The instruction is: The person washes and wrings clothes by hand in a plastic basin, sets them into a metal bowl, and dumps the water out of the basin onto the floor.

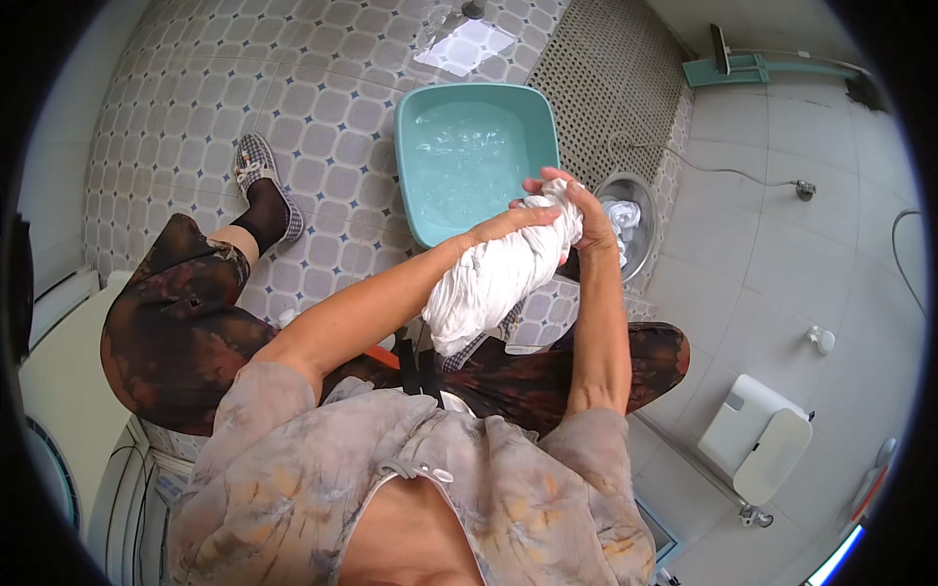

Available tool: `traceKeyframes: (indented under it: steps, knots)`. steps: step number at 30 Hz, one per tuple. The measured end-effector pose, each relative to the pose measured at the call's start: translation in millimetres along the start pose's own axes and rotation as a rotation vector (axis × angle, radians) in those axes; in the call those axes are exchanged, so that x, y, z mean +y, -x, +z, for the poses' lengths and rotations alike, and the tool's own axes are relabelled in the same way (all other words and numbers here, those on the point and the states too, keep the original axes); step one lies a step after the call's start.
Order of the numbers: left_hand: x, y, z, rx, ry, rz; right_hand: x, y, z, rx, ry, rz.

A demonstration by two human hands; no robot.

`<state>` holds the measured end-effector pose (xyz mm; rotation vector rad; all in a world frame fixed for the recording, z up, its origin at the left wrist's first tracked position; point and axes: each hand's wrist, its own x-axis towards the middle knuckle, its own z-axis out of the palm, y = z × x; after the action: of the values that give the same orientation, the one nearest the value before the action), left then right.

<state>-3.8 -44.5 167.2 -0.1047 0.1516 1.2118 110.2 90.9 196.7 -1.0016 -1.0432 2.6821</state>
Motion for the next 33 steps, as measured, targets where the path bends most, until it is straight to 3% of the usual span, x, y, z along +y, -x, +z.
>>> traceKeyframes:
  steps: [3, 4, 11, 14, 17, 23, 29, 33]
  knots:
    - [1.9, -3.7, -5.8, 0.021, -0.115, -0.049, -21.4, -5.4, -13.0, 0.108, 0.481, 0.088]
    - [-3.1, -10.2, -12.3, 0.037, -0.123, -0.033, -28.9, -3.5, 18.2, 0.149, 0.604, 0.123]
    - [-9.5, 1.7, 0.7, 0.391, -0.380, 0.041, -27.4, -16.1, 52.5, 0.121, 1.002, 0.269]
    - [-14.4, -7.2, -10.5, 0.371, -0.319, 0.064, -18.3, -24.2, 52.0, 0.195, 1.214, 0.272]
    - [-22.3, -5.5, -7.4, 0.418, -0.379, 0.263, -10.2, -37.0, 45.5, 0.175, 1.447, 0.270]
    - [-34.0, -10.2, -16.3, 0.563, -0.582, 0.359, 9.7, -53.9, 45.5, 0.142, 1.824, 0.196]
    - [-48.7, -39.2, -69.7, 0.738, -0.696, 0.457, 37.4, -82.1, 32.7, 0.296, 2.009, 0.226]
    - [-44.6, -42.4, -94.1, 0.864, -0.886, 0.324, 50.8, -97.6, 9.7, 0.274, 1.967, 0.145]
